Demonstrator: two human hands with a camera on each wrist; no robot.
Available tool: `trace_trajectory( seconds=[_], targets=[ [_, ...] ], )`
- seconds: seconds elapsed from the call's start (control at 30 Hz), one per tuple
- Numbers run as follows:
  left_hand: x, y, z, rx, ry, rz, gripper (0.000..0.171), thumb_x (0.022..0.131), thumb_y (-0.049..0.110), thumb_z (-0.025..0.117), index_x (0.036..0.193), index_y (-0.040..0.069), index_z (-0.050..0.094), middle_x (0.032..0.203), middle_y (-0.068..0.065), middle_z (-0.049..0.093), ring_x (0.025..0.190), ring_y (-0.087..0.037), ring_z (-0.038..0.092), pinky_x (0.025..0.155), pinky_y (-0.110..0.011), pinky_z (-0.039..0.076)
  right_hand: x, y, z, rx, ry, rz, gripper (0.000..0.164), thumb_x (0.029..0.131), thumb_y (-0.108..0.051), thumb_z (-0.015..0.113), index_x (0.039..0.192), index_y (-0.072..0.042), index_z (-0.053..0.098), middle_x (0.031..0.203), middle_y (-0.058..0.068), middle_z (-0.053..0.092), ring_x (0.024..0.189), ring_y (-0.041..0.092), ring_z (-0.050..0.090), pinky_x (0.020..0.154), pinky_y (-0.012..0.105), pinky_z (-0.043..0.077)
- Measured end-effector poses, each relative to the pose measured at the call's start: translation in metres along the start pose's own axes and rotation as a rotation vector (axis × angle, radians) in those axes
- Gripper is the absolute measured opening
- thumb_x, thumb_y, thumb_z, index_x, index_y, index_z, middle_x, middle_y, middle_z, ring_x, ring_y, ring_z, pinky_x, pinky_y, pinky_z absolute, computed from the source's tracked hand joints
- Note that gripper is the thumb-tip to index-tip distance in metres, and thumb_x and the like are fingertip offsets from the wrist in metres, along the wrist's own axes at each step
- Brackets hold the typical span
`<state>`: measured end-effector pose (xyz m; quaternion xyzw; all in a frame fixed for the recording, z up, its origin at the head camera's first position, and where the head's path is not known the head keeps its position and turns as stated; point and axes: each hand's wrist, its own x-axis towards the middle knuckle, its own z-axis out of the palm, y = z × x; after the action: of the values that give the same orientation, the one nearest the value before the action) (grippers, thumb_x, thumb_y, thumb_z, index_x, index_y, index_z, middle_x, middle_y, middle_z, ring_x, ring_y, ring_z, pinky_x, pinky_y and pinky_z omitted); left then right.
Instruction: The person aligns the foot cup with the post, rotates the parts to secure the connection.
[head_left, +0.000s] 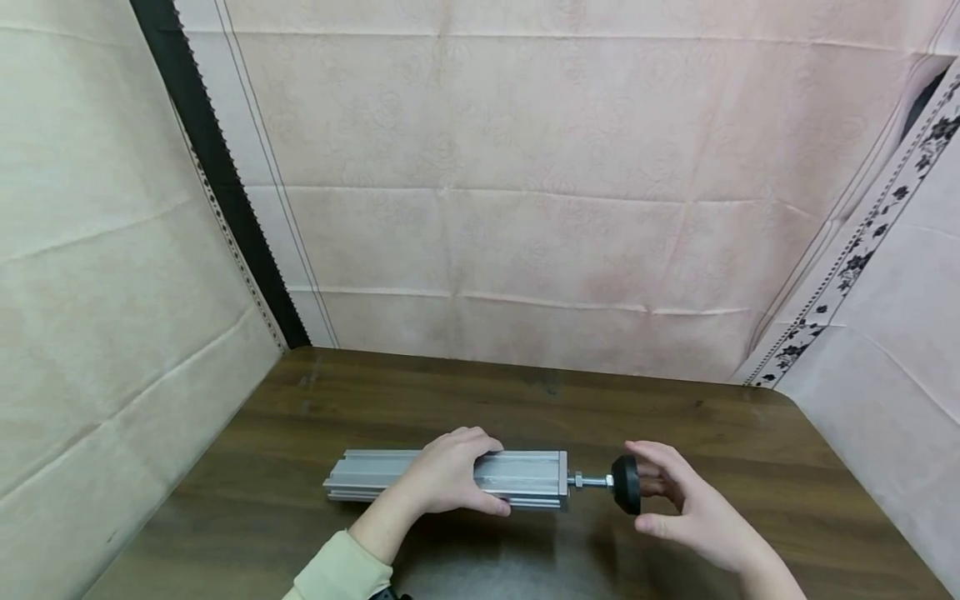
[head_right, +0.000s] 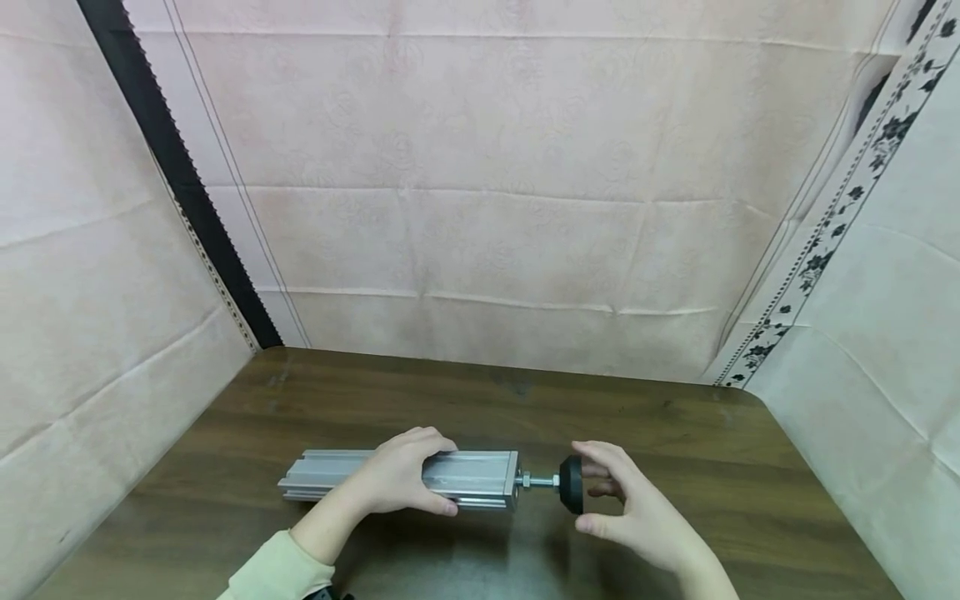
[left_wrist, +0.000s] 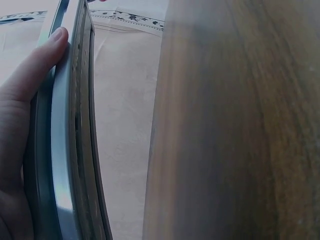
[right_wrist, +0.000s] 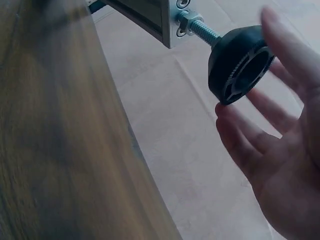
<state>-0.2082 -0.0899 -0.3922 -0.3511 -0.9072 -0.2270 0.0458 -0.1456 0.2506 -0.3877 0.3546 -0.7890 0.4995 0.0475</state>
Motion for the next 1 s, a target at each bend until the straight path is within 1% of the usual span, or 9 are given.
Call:
trace_trajectory(
  seconds=[0.13, 0.3, 0.37, 0.5, 0.57, 0.73, 0.83, 0.93, 1.0],
  targets=[
    [0.0003, 0.0003, -0.0015, 0.001, 0.005, -0.002, 0.067, 0.062, 0.061, 0.075, 0.113, 0.018, 0.063, 0.101, 0.011, 0.058, 0.091, -0.009, 0.052, 0.079, -0.03, 0.043, 0.0012, -0.0015, 0.002, -0.042, 0.021, -0.004, 0.067, 0.079, 0.008, 0.068, 0.139, -0.001, 0.038, 0.131, 0.004, 0.041, 0.1, 0.014, 0.059, 0.079, 0.024, 0.048],
    [-0.0002, 0.0009, -0.0024, 0.008, 0.0, -0.001, 0.069, 0.062, 0.064, 0.073, 0.113, 0.018, 0.063, 0.102, 0.011, 0.058, 0.091, -0.009, 0.052, 0.079, -0.03, 0.043, 0.003, -0.0054, 0.0026, -0.128, 0.07, 0.14, 0.051, 0.089, -0.002, 0.061, 0.137, -0.01, 0.045, 0.112, -0.001, 0.057, 0.091, 0.011, 0.06, 0.072, 0.025, 0.048],
    [-0.0008, 0.0008, -0.0023, 0.012, 0.003, 0.002, 0.07, 0.062, 0.065, 0.073, 0.113, 0.018, 0.063, 0.102, 0.012, 0.058, 0.092, -0.009, 0.052, 0.08, -0.03, 0.043, 0.0021, -0.0053, 0.0021, -0.136, 0.069, 0.144, 0.055, 0.087, -0.001, 0.062, 0.138, -0.01, 0.042, 0.115, 0.0, 0.057, 0.095, 0.009, 0.059, 0.074, 0.026, 0.048],
    [-0.0032, 0.0002, -0.0021, 0.011, 0.013, -0.001, 0.068, 0.062, 0.063, 0.074, 0.113, 0.018, 0.063, 0.101, 0.012, 0.058, 0.092, -0.009, 0.052, 0.081, -0.03, 0.043, -0.0009, -0.0034, 0.0018, -0.095, 0.023, 0.063, 0.071, 0.08, 0.003, 0.068, 0.142, -0.006, 0.034, 0.131, 0.003, 0.043, 0.109, 0.009, 0.053, 0.082, 0.025, 0.046],
    [-0.004, 0.0001, -0.002, 0.011, 0.02, 0.0, 0.068, 0.062, 0.062, 0.074, 0.112, 0.018, 0.063, 0.1, 0.012, 0.058, 0.091, -0.01, 0.052, 0.08, -0.03, 0.043, -0.0014, -0.0033, 0.0025, -0.063, 0.006, 0.041, 0.072, 0.079, 0.004, 0.07, 0.141, -0.004, 0.035, 0.134, 0.004, 0.038, 0.107, 0.011, 0.054, 0.081, 0.026, 0.046],
    [-0.0033, -0.001, -0.0019, 0.013, 0.017, 0.006, 0.07, 0.061, 0.063, 0.074, 0.113, 0.018, 0.063, 0.1, 0.012, 0.058, 0.092, -0.011, 0.053, 0.081, -0.031, 0.044, -0.0002, -0.0063, 0.0048, -0.053, 0.043, 0.158, 0.058, 0.085, -0.002, 0.065, 0.138, -0.009, 0.042, 0.12, 0.003, 0.05, 0.093, 0.013, 0.061, 0.072, 0.028, 0.05],
    [-0.003, -0.001, -0.0019, 0.006, 0.003, 0.001, 0.071, 0.062, 0.064, 0.074, 0.114, 0.017, 0.063, 0.101, 0.011, 0.058, 0.094, -0.011, 0.053, 0.082, -0.032, 0.044, 0.0004, -0.0077, 0.0058, -0.067, 0.062, 0.227, 0.053, 0.089, -0.004, 0.061, 0.139, -0.011, 0.043, 0.115, 0.007, 0.055, 0.093, 0.012, 0.061, 0.072, 0.028, 0.05],
    [-0.003, -0.0003, -0.0022, 0.002, -0.002, -0.001, 0.071, 0.062, 0.064, 0.073, 0.114, 0.018, 0.063, 0.102, 0.011, 0.058, 0.094, -0.012, 0.053, 0.082, -0.033, 0.043, 0.0001, -0.0082, 0.0057, -0.056, 0.055, 0.215, 0.059, 0.088, -0.001, 0.062, 0.141, -0.011, 0.038, 0.121, 0.009, 0.052, 0.098, 0.011, 0.059, 0.075, 0.028, 0.049],
    [-0.0026, 0.0, -0.0023, -0.002, -0.009, -0.004, 0.072, 0.062, 0.065, 0.073, 0.115, 0.018, 0.062, 0.103, 0.011, 0.058, 0.094, -0.011, 0.053, 0.082, -0.033, 0.043, -0.0004, -0.0079, 0.0047, -0.023, 0.032, 0.165, 0.067, 0.085, 0.003, 0.064, 0.143, -0.009, 0.033, 0.128, 0.007, 0.043, 0.103, 0.011, 0.057, 0.077, 0.028, 0.048]
  ],
)
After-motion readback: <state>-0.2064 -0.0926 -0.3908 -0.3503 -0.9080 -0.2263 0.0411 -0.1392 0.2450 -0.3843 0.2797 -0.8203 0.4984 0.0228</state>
